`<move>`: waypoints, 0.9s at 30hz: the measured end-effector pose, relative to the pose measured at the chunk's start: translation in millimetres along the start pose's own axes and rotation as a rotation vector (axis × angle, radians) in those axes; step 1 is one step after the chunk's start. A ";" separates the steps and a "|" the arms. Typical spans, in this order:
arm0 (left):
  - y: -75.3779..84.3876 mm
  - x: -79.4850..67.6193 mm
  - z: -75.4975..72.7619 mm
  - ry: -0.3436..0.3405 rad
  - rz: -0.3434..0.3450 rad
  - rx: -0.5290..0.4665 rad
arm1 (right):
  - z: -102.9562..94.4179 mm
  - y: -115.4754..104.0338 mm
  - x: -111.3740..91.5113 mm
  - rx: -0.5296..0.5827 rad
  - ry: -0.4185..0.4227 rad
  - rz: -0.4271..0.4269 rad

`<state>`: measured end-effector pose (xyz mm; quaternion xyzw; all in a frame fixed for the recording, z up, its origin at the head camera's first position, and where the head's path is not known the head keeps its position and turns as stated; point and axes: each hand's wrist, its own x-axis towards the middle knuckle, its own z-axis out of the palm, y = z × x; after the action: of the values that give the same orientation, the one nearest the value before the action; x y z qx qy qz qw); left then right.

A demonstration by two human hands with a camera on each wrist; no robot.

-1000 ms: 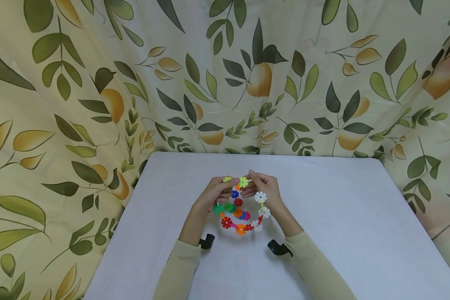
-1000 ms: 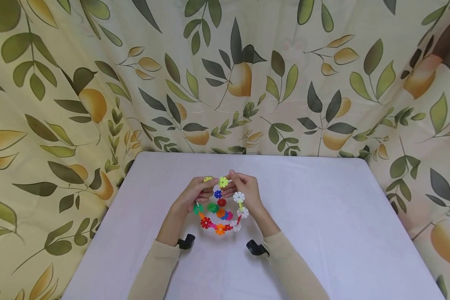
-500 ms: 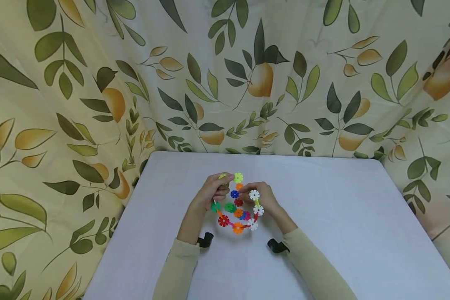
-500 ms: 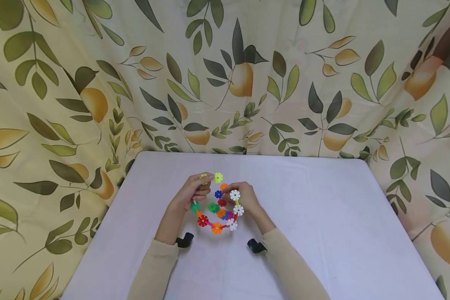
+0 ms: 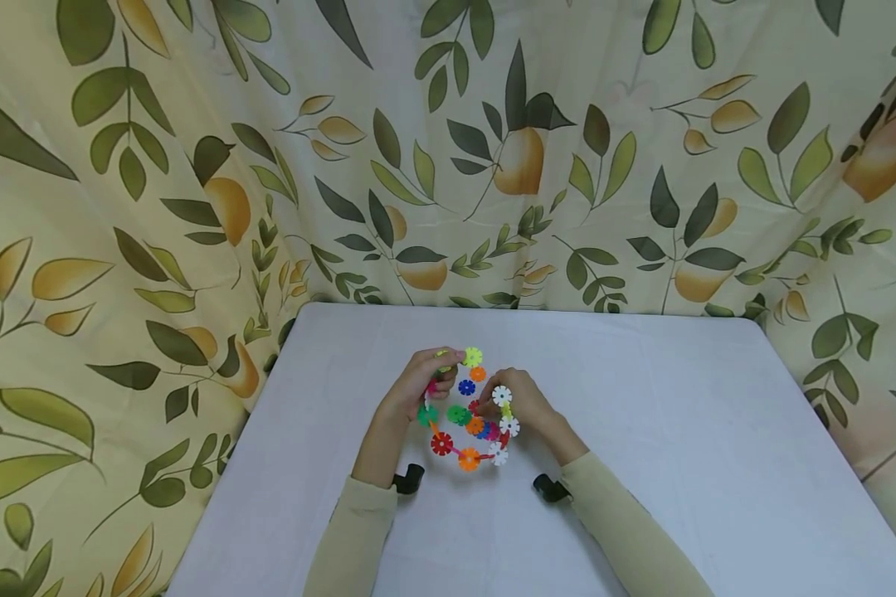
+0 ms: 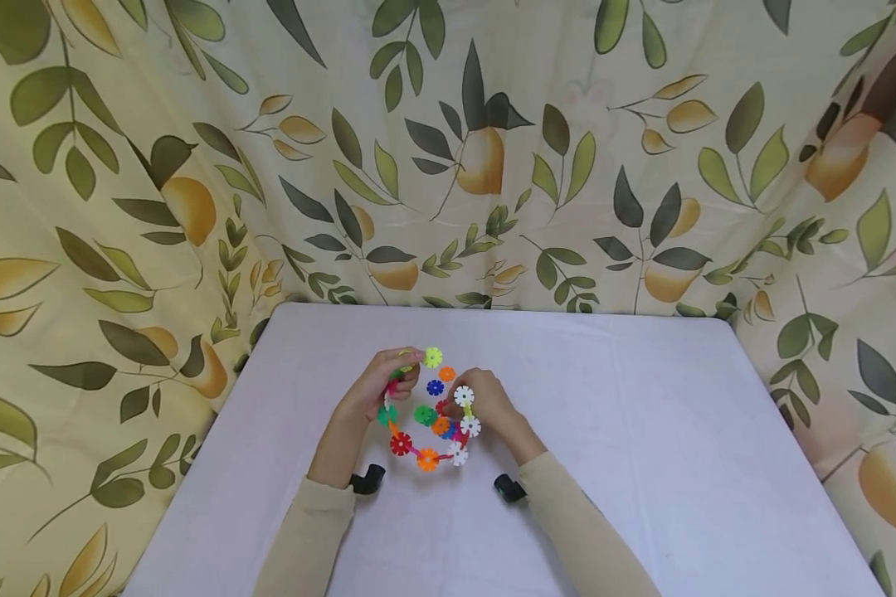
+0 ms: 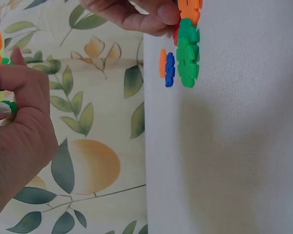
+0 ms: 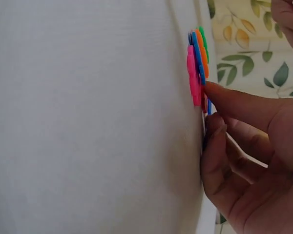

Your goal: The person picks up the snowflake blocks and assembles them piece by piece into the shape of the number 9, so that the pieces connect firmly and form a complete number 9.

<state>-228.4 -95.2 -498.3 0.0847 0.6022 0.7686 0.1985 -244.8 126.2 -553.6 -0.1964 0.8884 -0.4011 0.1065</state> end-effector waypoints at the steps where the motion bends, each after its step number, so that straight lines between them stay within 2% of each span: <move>1: -0.1 0.1 0.0 0.003 -0.001 0.010 | -0.2 -0.1 -0.4 0.009 -0.004 -0.002; 6: -1.2 0.6 -0.2 0.025 -0.013 0.042 | -0.6 0.7 -1.1 0.020 -0.042 -0.032; 18: -2.7 1.3 -0.7 0.041 -0.009 0.045 | -8.2 -1.5 -3.2 0.027 -0.113 -0.040; 23: -3.6 1.6 -0.7 0.041 -0.002 0.060 | -12.9 -0.3 -5.3 0.103 -0.159 -0.046; 25: -4.1 2.2 -1.0 0.040 -0.002 0.057 | -14.3 0.4 -6.2 0.129 -0.158 -0.060; 27: -4.5 2.7 -1.0 0.043 -0.009 0.045 | -15.1 0.8 -7.2 0.126 -0.122 -0.085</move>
<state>-230.3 -94.2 -503.2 0.0698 0.6240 0.7555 0.1870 -243.7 140.0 -544.1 -0.2509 0.8442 -0.4475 0.1552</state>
